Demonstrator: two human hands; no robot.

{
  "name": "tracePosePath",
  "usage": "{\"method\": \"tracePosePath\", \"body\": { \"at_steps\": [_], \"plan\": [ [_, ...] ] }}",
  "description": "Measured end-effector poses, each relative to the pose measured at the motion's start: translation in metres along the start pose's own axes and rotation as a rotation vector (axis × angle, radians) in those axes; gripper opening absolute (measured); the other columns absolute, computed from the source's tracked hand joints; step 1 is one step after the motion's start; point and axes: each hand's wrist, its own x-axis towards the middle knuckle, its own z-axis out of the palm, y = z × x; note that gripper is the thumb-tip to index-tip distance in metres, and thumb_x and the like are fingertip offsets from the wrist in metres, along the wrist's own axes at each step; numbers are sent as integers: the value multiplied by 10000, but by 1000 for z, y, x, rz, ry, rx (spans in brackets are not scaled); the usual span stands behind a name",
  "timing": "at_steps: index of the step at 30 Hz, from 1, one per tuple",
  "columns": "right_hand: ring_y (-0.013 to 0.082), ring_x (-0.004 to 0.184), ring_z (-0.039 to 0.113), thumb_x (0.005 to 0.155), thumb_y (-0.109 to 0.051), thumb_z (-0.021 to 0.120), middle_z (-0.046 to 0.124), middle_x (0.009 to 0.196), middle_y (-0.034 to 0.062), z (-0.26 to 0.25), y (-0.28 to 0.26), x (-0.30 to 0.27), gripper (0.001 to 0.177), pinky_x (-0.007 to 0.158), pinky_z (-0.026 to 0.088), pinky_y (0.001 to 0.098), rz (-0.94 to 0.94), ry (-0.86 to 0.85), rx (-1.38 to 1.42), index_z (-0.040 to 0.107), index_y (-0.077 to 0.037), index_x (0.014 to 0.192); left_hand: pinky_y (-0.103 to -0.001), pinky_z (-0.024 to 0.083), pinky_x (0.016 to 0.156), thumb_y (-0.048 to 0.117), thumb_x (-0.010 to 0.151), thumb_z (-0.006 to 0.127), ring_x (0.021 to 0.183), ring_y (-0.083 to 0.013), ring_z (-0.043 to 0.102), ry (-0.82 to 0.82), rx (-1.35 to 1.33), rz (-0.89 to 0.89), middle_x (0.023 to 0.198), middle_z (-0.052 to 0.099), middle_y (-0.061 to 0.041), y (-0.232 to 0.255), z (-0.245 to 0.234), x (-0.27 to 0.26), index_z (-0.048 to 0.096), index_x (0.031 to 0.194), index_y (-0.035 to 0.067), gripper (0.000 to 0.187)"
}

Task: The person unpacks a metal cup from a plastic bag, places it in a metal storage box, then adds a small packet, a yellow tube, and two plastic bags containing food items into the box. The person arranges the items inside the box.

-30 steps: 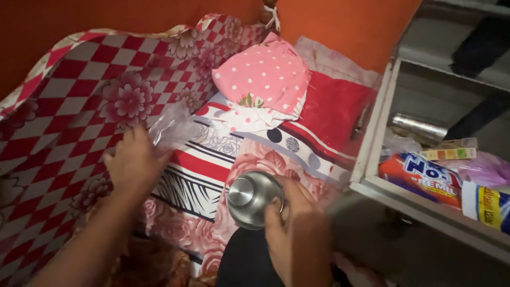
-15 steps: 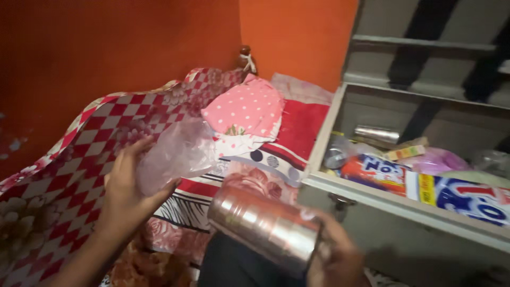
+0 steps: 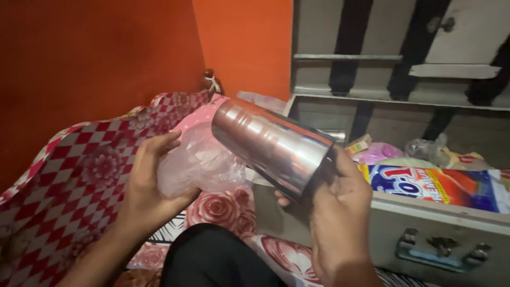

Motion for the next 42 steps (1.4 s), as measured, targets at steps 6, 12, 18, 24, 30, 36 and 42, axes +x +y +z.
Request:
{"method": "tracePosePath", "body": {
  "at_steps": [6,12,18,24,30,36,42],
  "plan": [
    [186,760,727,897,24,559,740,1106,103,-13,13,-1,422,513,594,313,-13,-75,-75,653,-29,1304,-423,489,1012,127,586,899,1198,-330,579,-38,-34,92,1277,552,-160,24,3,12,457,1409,45,938],
    [161,1057,702,939,45,581,730,1176,137,-18,42,0,352,852,585,255,-347,-253,-178,638,74,1285,-451,449,948,192,553,925,1136,-323,573,-56,30,121,1267,555,-153,37,12,15,455,1415,68,990],
    [168,693,725,898,-31,601,720,1026,83,-20,36,1,333,488,601,280,19,-176,-190,646,-7,1227,-456,391,1002,217,517,907,1179,-307,591,-128,55,198,1316,568,-140,42,15,13,485,1397,89,984],
    [163,719,707,939,-105,673,672,979,119,-1,18,-7,369,498,554,266,-109,-237,-250,546,-28,1277,-447,381,1020,230,519,915,1197,-307,585,-132,14,146,1245,610,-123,44,28,5,500,1366,68,956],
    [341,1404,523,1000,-381,645,513,1515,229,-7,-2,-35,616,1144,444,485,-969,-299,-983,482,-38,1485,-398,509,1002,279,590,941,1179,-275,647,-67,-148,24,1261,623,-131,37,27,5,479,1389,52,950],
    [290,1506,467,1019,-470,627,529,1551,129,4,18,-36,621,1225,169,627,-799,-671,-1115,505,-68,1477,-420,502,1061,205,643,904,1264,-295,625,-56,-266,3,1372,601,-152,43,29,-6,451,1451,27,943],
    [306,1433,468,932,-358,682,616,1430,108,1,30,-34,582,1155,225,669,-817,-719,-1161,560,-47,1409,-420,454,1030,192,576,901,1225,-306,603,-67,-132,13,1312,600,-144,40,22,-9,471,1392,45,934]
  ]
}}
